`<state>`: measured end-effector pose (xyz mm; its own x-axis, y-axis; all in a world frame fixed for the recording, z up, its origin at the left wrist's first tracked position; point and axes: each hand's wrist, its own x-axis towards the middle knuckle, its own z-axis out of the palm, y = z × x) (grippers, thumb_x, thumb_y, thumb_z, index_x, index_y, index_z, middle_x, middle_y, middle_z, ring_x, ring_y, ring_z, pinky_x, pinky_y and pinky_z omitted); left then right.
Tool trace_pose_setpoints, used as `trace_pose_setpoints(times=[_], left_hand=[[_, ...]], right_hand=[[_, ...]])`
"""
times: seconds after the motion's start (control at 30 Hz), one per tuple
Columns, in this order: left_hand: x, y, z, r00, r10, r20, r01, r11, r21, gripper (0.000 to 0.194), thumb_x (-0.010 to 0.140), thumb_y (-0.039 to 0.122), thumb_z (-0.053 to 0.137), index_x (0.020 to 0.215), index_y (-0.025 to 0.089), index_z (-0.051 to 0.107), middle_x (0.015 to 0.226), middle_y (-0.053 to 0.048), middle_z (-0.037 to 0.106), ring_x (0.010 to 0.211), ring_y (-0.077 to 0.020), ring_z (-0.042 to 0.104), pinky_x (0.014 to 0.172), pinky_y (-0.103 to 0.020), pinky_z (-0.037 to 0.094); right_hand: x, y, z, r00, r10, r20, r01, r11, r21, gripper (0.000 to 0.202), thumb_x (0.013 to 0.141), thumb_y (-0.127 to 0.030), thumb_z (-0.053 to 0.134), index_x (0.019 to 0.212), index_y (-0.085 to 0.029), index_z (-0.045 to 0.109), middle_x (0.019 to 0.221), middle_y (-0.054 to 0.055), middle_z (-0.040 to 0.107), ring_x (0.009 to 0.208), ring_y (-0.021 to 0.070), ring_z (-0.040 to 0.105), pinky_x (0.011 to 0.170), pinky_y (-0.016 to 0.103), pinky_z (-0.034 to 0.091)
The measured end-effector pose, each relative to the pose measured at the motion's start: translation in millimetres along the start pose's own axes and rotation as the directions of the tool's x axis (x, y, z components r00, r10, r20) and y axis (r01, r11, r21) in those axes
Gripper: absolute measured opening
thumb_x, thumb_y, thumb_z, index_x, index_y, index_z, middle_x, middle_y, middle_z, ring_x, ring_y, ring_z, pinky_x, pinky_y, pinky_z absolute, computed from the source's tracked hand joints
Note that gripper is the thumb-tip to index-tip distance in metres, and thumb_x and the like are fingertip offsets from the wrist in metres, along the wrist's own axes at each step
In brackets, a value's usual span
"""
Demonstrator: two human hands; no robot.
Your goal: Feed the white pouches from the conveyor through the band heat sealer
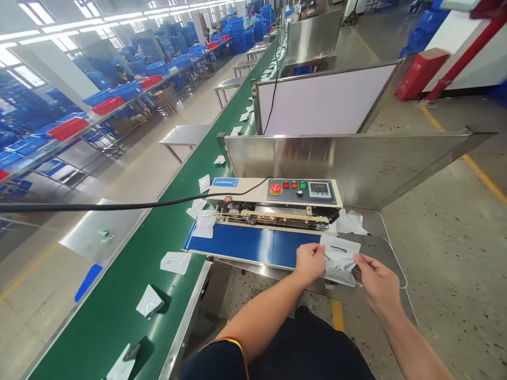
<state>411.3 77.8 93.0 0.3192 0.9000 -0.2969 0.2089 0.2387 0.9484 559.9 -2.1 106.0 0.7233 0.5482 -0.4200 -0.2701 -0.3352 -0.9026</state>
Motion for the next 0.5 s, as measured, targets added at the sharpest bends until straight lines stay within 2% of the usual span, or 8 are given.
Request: trace_pose_setpoints(times=[0.1, 0.2, 0.33, 0.43, 0.5], left_hand=[[36, 5, 35.3, 0.992, -0.123, -0.032, 0.124, 0.992, 0.024, 0.056, 0.090, 0.051, 0.075, 0.048, 0.022, 0.052, 0.053, 0.005, 0.032, 0.059, -0.0139, 0.032, 0.062, -0.029, 0.036], [60, 9, 51.3, 0.975, -0.210, -0.073, 0.205, 0.977, -0.059, 0.050, 0.085, 0.049, 0.080, 0.050, 0.022, 0.057, 0.052, 0.004, 0.039, 0.059, -0.0150, 0.038, 0.063, -0.029, 0.041], [69, 2, 38.8, 0.954, -0.277, -0.112, 0.258, 0.953, -0.162, 0.047, 0.084, 0.048, 0.084, 0.053, 0.021, 0.062, 0.052, 0.004, 0.042, 0.060, -0.0158, 0.044, 0.067, -0.030, 0.046], [65, -9, 21.5, 0.953, -0.247, -0.175, 0.205, 0.952, -0.230, 0.050, 0.084, 0.051, 0.085, 0.053, 0.021, 0.061, 0.054, 0.004, 0.043, 0.060, -0.0156, 0.044, 0.067, -0.031, 0.046], [60, -18, 8.2, 0.957, -0.203, -0.205, 0.143, 0.951, -0.275, 0.049, 0.085, 0.056, 0.084, 0.057, 0.020, 0.066, 0.056, 0.003, 0.048, 0.061, -0.0163, 0.048, 0.068, -0.031, 0.047]], right_hand=[[36, -13, -11, 0.984, 0.172, -0.054, -0.164, 0.978, 0.129, 0.053, 0.047, -0.043, 0.100, 0.085, -0.021, 0.071, 0.068, 0.002, 0.072, 0.055, 0.0193, 0.065, 0.045, 0.027, 0.053], [63, -28, -9, 0.980, 0.195, -0.038, -0.191, 0.977, 0.093, 0.043, 0.051, -0.033, 0.099, 0.079, -0.020, 0.069, 0.063, 0.000, 0.067, 0.052, 0.0163, 0.061, 0.042, 0.024, 0.051], [75, -34, 17, 0.985, 0.173, 0.022, -0.174, 0.984, 0.032, 0.037, 0.057, -0.033, 0.098, 0.078, -0.019, 0.070, 0.062, 0.001, 0.068, 0.051, 0.0160, 0.060, 0.040, 0.023, 0.049], [70, -31, 45, 0.982, 0.172, 0.078, -0.173, 0.985, 0.001, 0.035, 0.060, -0.032, 0.097, 0.080, -0.018, 0.073, 0.066, 0.003, 0.071, 0.056, 0.0180, 0.066, 0.046, 0.024, 0.056], [62, -29, 55, 0.979, 0.172, 0.113, -0.170, 0.985, -0.027, 0.032, 0.062, -0.033, 0.096, 0.081, -0.018, 0.074, 0.073, 0.005, 0.075, 0.063, 0.0207, 0.072, 0.054, 0.027, 0.063]])
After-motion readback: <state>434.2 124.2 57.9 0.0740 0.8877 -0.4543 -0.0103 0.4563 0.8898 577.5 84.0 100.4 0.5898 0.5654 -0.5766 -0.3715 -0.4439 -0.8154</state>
